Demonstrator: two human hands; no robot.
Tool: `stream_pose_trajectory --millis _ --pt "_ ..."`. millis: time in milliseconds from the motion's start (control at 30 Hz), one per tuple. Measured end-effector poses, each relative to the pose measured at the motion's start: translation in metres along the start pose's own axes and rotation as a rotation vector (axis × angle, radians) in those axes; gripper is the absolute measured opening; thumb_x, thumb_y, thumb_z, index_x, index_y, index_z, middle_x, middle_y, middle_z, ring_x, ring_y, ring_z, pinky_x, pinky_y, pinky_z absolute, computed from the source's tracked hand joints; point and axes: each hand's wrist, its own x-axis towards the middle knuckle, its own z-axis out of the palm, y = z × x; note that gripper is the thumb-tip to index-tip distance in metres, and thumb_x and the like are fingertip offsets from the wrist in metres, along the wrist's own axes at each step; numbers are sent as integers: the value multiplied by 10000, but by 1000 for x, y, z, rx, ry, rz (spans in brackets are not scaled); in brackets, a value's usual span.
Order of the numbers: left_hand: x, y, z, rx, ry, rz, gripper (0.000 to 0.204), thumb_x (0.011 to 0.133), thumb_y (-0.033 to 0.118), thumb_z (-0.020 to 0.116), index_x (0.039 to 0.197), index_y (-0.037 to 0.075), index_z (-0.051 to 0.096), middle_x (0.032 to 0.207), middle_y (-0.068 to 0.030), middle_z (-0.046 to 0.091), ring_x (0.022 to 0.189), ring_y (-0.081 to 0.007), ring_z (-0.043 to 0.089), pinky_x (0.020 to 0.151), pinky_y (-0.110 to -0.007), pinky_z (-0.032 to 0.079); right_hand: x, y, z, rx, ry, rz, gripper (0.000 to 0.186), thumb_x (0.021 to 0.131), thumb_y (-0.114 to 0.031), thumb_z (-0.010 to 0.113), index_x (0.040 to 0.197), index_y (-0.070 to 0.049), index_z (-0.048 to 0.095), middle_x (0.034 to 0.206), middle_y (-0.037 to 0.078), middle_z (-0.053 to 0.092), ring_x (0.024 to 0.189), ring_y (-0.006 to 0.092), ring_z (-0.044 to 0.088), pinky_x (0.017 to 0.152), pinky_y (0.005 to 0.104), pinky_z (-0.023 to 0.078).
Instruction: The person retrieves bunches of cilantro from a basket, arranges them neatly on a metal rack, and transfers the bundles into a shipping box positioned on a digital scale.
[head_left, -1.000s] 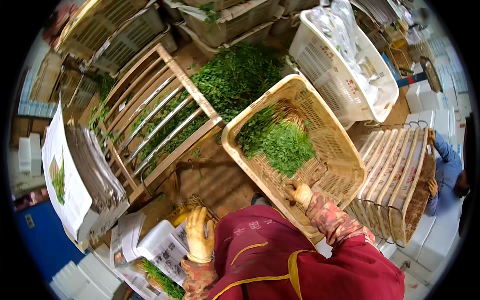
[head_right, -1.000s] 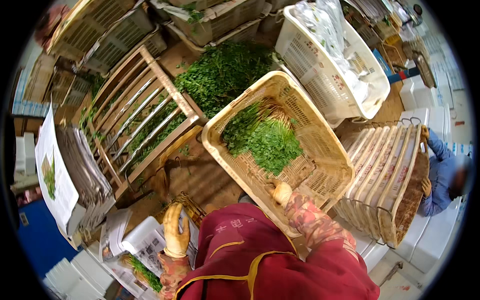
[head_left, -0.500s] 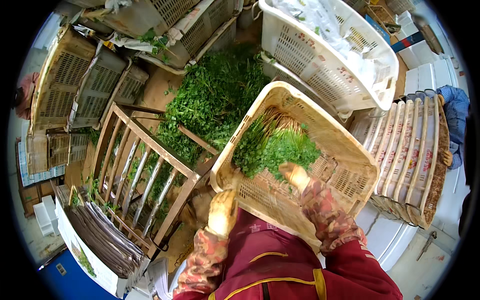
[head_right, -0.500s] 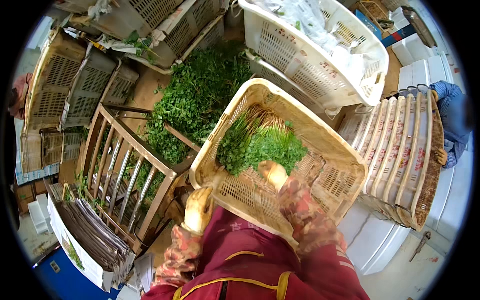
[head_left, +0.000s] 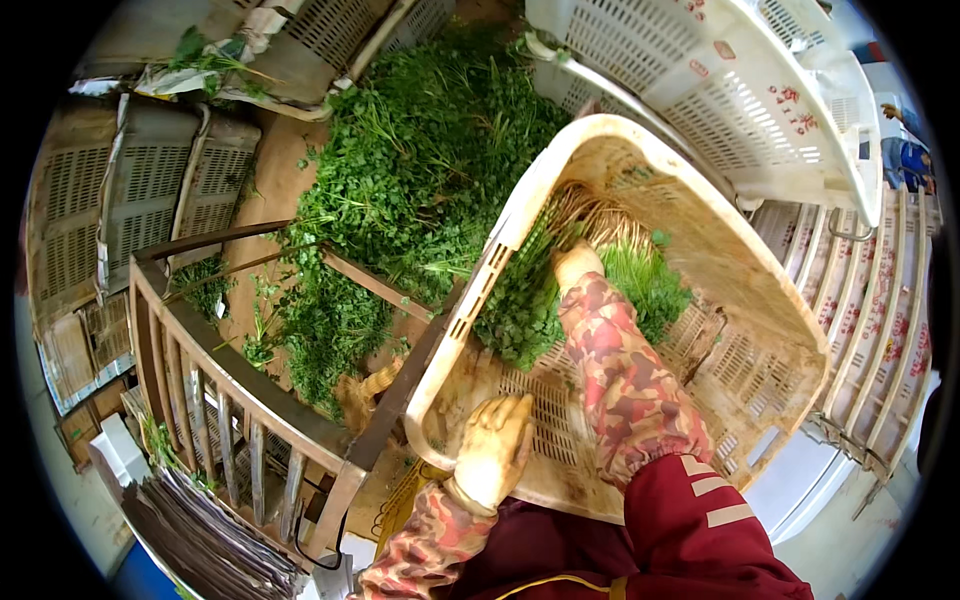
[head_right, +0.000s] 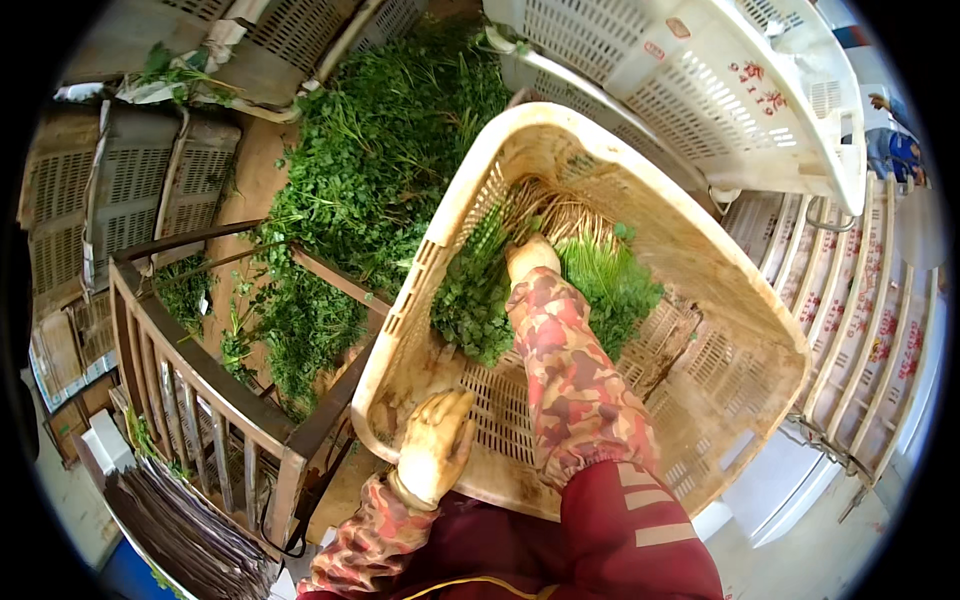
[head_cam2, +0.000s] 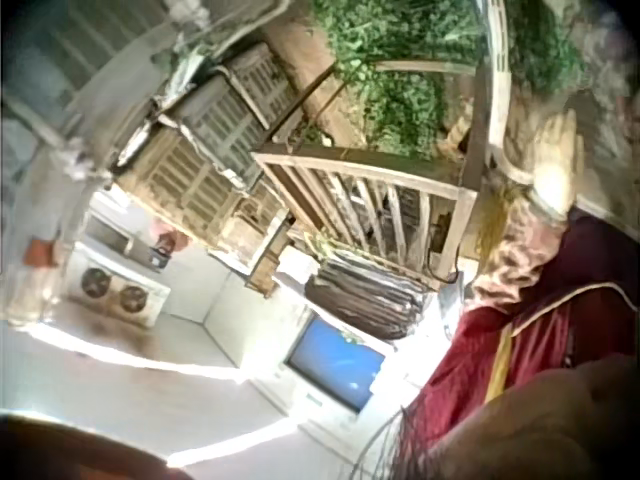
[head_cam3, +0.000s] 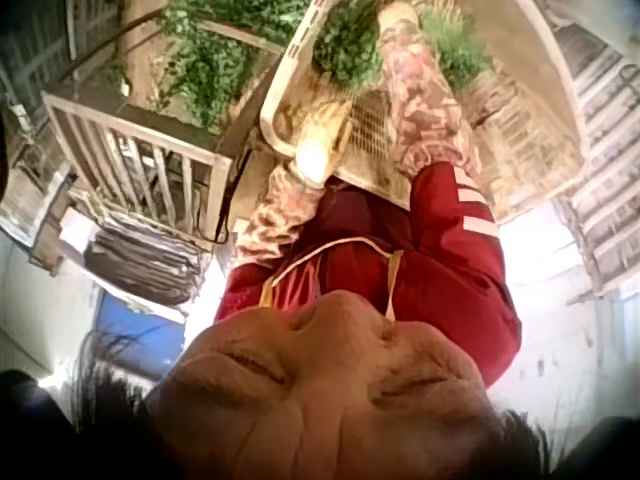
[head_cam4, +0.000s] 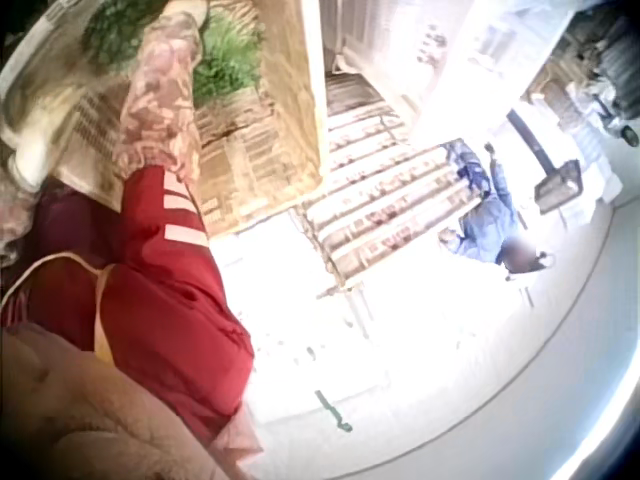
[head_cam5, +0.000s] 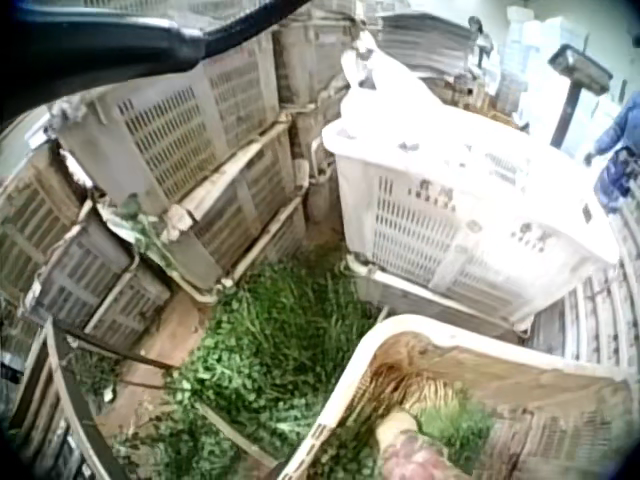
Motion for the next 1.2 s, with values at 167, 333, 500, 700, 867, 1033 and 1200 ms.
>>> stream_pose_trajectory --millis 167,333,500,700,867,1033,1200 --pt "51 -3 33 52 34 -73 566 828 162 685 1328 3 472 1270 -197 521 1176 -353 510 998 -449 417 21 22 -8 406 -10 -37 371 811 -269 645 1078 -11 649 940 209 690 837 354 668 731 363 530" --pt "152 -32 85 306 39 -105 822 799 287 715 1425 -31 290 1399 -271 389 1284 -424 380 1082 -472 319 37 20 -2 166 111 -342 393 813 -371 676 1029 -43 682 989 211 682 917 366 652 791 393 514" --pt "209 -85 142 413 44 -58 951 790 424 714 1465 -35 227 1457 -265 338 1325 -403 371 1104 -454 306 -12 74 -43 159 360 -320 644 807 -541 670 1185 -22 615 1150 211 645 1040 379 626 927 404 493" --pt "279 -94 172 499 -25 -86 999 808 598 625 1474 -23 214 1366 -240 471 1129 -329 559 904 -417 496 60 166 -73 -121 352 -164 952 785 -737 553 1179 129 573 1146 326 598 1021 407 621 881 439 505" --pt "316 -152 248 858 317 -77 941 796 788 460 1234 -42 529 712 -91 613 566 -188 582 538 -337 537 74 153 -40 -65 340 -1 1096 763 -807 487 1266 166 485 1113 359 599 1063 413 613 912 399 504" --pt "325 -147 255 762 518 98 860 814 790 424 1119 12 629 780 -107 635 714 -224 627 724 -373 562 81 148 -53 -190 192 -106 975 776 -834 423 621 99 659 579 227 613 594 309 648 655 399 546" --pt "315 -164 276 879 621 72 740 846 718 472 1009 20 653 849 -141 662 755 -253 645 782 -385 555 84 153 -58 -337 143 -233 968 753 -866 402 572 52 649 496 169 565 454 267 575 476 402 499"
